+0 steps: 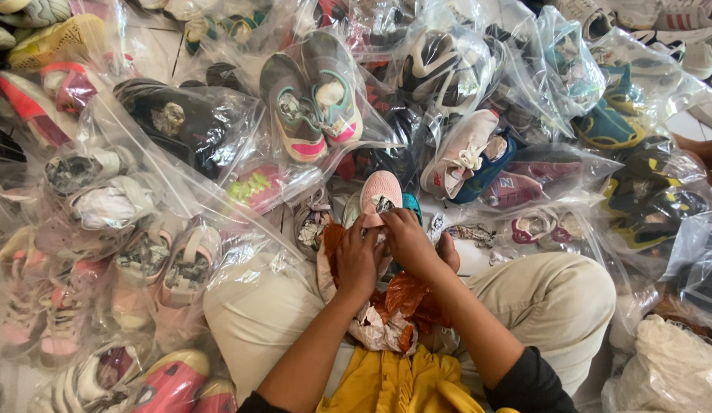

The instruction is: The person stuffs paper into shoes, places them into plastic bags, and organizes the bags while sitting on the floor.

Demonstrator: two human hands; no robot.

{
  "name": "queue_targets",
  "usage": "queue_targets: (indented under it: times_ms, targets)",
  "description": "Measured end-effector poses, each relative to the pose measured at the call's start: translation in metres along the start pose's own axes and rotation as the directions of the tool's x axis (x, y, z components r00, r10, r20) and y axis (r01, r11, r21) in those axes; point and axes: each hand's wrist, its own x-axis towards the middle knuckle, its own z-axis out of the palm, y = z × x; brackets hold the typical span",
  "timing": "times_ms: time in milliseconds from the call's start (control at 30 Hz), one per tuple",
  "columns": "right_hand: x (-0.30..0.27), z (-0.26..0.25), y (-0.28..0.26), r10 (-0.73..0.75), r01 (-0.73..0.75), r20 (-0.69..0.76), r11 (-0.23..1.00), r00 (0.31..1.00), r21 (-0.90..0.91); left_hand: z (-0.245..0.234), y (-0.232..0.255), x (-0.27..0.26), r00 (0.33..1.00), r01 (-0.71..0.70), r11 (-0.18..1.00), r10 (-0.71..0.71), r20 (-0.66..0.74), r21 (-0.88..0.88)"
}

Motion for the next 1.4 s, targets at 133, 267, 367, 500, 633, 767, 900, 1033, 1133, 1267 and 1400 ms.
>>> queue_targets:
  times_ms: [133, 267, 367, 500, 633, 767, 900, 1033, 1133, 1267, 1400]
  targets:
    - [-0.017, -0.019, -0.016, -0.018, 0.02, 0.028, 0.996, 0.999, -0.089, 0.023, -0.006, -0.004, 0.999, -0.026, 0.994, 0.031, -0.045, 0.111]
    - [-0.024, -0.067, -0.001, 0.167, -0.186, 0.091, 0.943, 0.982, 0.275, 0.018, -0.012, -0.003, 0.993, -0.104, 0.992, 0.098, -0.07, -0.074]
    - [-0.041, -0.098, 0.043, 0.343, -0.329, 0.082, 0.765, 0.936, 0.554, -0.003, -0.006, -0.007, 0.998, -0.054, 0.928, 0.036, -0.054, -0.37]
    - [-0.079, -0.09, 0.085, 0.61, -0.527, 0.116, 0.553, 0.784, 0.645, 0.016, -0.023, -0.014, 0.982, 0.146, 0.78, -0.189, -0.007, -0.609]
    - [-0.07, -0.087, 0.026, 0.563, -0.616, 0.29, 0.564, 0.774, 0.55, 0.016, -0.028, -0.001, 0.951, 0.309, 0.724, -0.217, 0.221, -0.617]
    - [-0.049, -0.084, -0.018, 0.331, -0.429, 0.276, 0.749, 0.902, 0.505, 0.009, -0.013, -0.004, 0.947, 0.318, 0.752, -0.23, 0.223, -0.577]
    - [-0.076, -0.038, -0.003, 0.138, -0.254, 0.233, 0.759, 0.963, 0.599, -0.006, -0.006, 0.003, 0.905, 0.424, 0.708, -0.305, 0.297, -0.564]
    - [-0.076, -0.055, -0.021, 0.092, -0.196, 0.205, 0.793, 0.974, 0.577, 0.016, -0.035, 0.01, 0.87, 0.49, 0.469, -0.31, 0.383, -0.735]
    - [-0.073, -0.066, -0.013, 0.039, -0.18, 0.23, 0.751, 0.972, 0.635, 0.003, -0.02, 0.01, 0.855, 0.501, 0.281, -0.306, 0.418, -0.819]
    - [-0.048, -0.093, 0.039, -0.067, -0.133, 0.395, 0.879, 0.916, 0.458, -0.032, 0.017, 0.014, 0.827, 0.563, 0.428, -0.29, 0.482, -0.708]
    - [-0.024, -0.072, 0.158, 0.312, -0.29, 0.45, 0.95, 0.837, -0.119, 0.001, -0.007, 0.011, 0.878, 0.464, 0.687, -0.274, 0.393, -0.559]
